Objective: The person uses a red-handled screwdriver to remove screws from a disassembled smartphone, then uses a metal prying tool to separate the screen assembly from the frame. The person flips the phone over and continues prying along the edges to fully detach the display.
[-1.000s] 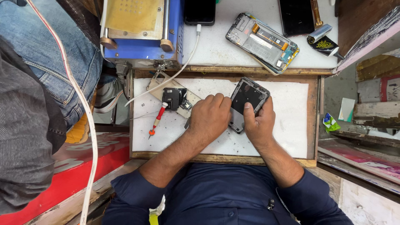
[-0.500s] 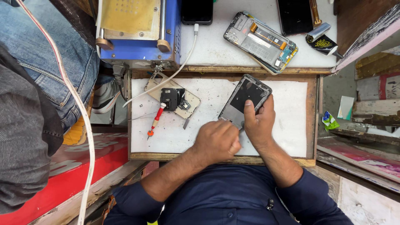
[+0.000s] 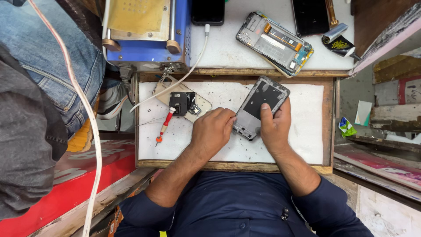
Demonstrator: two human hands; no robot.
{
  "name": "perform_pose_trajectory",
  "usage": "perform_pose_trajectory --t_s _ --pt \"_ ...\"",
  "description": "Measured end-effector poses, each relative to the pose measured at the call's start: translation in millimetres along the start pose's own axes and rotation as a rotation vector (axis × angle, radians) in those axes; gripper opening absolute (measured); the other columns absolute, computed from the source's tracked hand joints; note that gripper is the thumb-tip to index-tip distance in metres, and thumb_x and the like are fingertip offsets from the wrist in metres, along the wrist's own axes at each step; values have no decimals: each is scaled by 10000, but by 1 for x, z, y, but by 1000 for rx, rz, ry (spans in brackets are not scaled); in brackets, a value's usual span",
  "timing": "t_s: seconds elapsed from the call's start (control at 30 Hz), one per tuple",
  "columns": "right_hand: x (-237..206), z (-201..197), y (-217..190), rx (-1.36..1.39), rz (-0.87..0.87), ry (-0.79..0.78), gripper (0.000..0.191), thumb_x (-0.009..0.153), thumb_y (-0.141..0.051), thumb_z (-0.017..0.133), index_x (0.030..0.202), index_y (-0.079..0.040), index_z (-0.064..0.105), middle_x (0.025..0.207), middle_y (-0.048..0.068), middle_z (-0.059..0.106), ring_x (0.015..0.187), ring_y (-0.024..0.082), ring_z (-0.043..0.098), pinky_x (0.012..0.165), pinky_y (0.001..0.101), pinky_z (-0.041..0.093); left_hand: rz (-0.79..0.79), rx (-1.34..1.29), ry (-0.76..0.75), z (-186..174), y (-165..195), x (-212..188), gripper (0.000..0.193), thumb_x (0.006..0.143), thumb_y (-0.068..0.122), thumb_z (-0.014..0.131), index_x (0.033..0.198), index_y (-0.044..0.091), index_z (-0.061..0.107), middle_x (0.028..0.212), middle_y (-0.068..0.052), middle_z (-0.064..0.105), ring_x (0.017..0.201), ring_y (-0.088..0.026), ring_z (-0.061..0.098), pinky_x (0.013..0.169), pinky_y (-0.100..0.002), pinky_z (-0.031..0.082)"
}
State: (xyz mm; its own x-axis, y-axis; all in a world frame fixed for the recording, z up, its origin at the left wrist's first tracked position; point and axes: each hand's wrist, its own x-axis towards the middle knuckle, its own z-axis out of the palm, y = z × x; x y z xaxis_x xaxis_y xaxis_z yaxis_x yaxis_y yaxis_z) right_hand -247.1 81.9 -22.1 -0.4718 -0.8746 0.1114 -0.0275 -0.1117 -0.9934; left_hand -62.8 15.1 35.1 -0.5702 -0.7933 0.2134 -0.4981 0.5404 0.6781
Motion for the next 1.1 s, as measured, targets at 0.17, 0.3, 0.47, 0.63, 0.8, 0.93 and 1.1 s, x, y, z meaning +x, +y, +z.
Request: perform_pose_trajectory --t_s 0.17,0.3,0.47,0.63,0.8,0.93,1.1 --pt "-5 2 -4 -224 -70 -41 324 1061 -77 557 1347 46 464 1172 121 659 1019 122 637 890 273 549 111 280 -69 9 -1 6 124 813 108 728 889 79 635 805 -69 649 721 -248 672 614 -390 551" --pt "-6 4 -6 -274 -72 -21 331 1051 -102 576 1324 60 478 1103 117 682 963 119 648 835 277 559 157 270 -36 13 -2 9 170 775 135 744 880 68 628 788 -71 623 704 -241 655 591 -382 539" --pt "-7 6 -6 -286 -98 -3 327 1067 -129 583 1311 64 484 1115 130 677 980 127 648 850 276 560 150 242 62 19 -4 8 158 753 114 738 838 73 611 768 -62 585 685 -237 628 583 -377 525" --pt "-12 8 -5 -345 -75 8 331 1055 -156 593 1286 59 492 1059 120 695 923 132 678 789 269 575 139 225 114 20 -3 1 152 747 95 730 810 71 594 755 -65 566 675 -238 609 589 -382 516" --pt "-15 8 -5 -397 -101 15 347 1047 -166 618 1281 59 496 1043 114 707 917 138 685 803 279 575 139 113 125 12 6 -3 139 756 75 705 810 64 578 759 -78 565 688 -266 609 610 -406 510" --pt "-14 7 -4 -352 -78 18 338 1052 -160 615 1286 53 497 1058 115 699 927 135 667 808 281 571 175 -77 60 8 25 -17 124 769 69 681 799 59 561 761 -102 566 678 -303 607 612 -433 501" --pt "-8 3 -3 -187 -34 20 341 1067 -108 566 1356 38 460 1175 120 661 1049 138 645 935 291 546 107 -87 35 0 17 -10 102 869 89 663 809 56 588 769 -101 615 656 -292 640 607 -422 519"
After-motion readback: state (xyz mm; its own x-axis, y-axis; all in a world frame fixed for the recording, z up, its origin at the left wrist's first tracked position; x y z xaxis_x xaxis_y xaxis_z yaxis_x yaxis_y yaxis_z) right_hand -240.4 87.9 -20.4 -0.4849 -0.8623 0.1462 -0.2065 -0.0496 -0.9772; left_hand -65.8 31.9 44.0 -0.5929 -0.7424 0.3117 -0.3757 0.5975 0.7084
